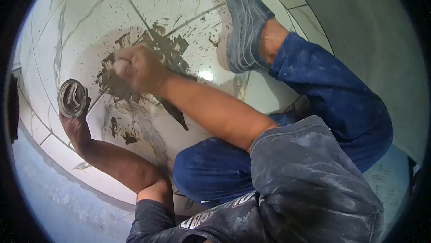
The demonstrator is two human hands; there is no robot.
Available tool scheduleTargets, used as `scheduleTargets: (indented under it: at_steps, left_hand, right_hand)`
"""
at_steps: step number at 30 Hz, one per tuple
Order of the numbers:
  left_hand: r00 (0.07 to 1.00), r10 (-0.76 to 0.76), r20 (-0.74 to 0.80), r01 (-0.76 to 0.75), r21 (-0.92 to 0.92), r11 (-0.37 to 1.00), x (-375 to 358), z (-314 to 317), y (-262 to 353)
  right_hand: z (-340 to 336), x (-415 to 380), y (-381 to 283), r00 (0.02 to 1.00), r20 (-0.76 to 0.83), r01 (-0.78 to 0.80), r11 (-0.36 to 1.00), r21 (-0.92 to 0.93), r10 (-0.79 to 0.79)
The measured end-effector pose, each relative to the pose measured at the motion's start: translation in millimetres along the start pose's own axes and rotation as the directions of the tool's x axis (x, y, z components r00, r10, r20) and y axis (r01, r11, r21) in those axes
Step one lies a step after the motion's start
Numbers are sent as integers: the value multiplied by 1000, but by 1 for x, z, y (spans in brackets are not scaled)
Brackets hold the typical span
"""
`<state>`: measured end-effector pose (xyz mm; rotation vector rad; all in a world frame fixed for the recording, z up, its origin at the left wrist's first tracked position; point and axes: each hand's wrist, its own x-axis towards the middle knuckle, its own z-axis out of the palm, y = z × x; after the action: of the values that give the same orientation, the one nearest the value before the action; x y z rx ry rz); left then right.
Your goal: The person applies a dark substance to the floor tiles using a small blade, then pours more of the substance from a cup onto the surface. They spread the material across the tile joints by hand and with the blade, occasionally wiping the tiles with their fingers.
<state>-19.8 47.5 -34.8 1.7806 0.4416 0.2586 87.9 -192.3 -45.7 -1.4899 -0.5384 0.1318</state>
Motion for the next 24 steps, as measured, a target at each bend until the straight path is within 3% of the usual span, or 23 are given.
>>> scheduleTargets:
  at_steps: [3,7,8,10,14,15,17,18,20,21,23,24]
  left_hand:
    - [999,32,20,-31,-50,998,6,5,5]
    - [1000,17,-6,-16,37,999,4,0,5]
    - [1000,10,-8,-10,5,1000,5,0,2]
    - [999,-46,8,46,-18,999,2,-3,0]
    - [999,-52,-7,51,-137,989,1,1,4]
    - [998,-66,-8,64,-131,989,-1,-1,1]
    - [999,10,37,-14,99,995,4,-5,3]
    - [999,35,27,-37,87,996,11,-1,4]
    - [999,0,51,6,-113,994,1,-5,1]
    - [998,39,47,-36,-48,998,3,-3,3]
    - [999,25,31,-23,-51,998,1,9,14]
    - [999,22,24,-21,-50,999,0,14,17]
  right_hand:
    - [-5,5,-5,991,87,110,984,-138,-99]
    - [4,5,-1,999,3,-44,991,-123,45]
    - [3,11,6,1000,0,-29,991,-131,30]
    - [10,5,7,989,-2,150,985,-80,-151]
    - [9,8,6,992,-83,93,994,-64,-98]
    - [10,4,12,994,-70,83,993,-84,-89]
    - [11,-1,15,994,-68,75,988,-136,-85]
    - [9,0,4,997,-42,69,996,-51,-71]
    - [7,5,13,999,-42,31,997,-67,-34]
    - [11,-3,14,997,-73,-23,996,-80,18]
    - [5,7,18,995,-33,89,992,-91,-92]
    - [-2,6,15,997,-27,68,998,20,-67]
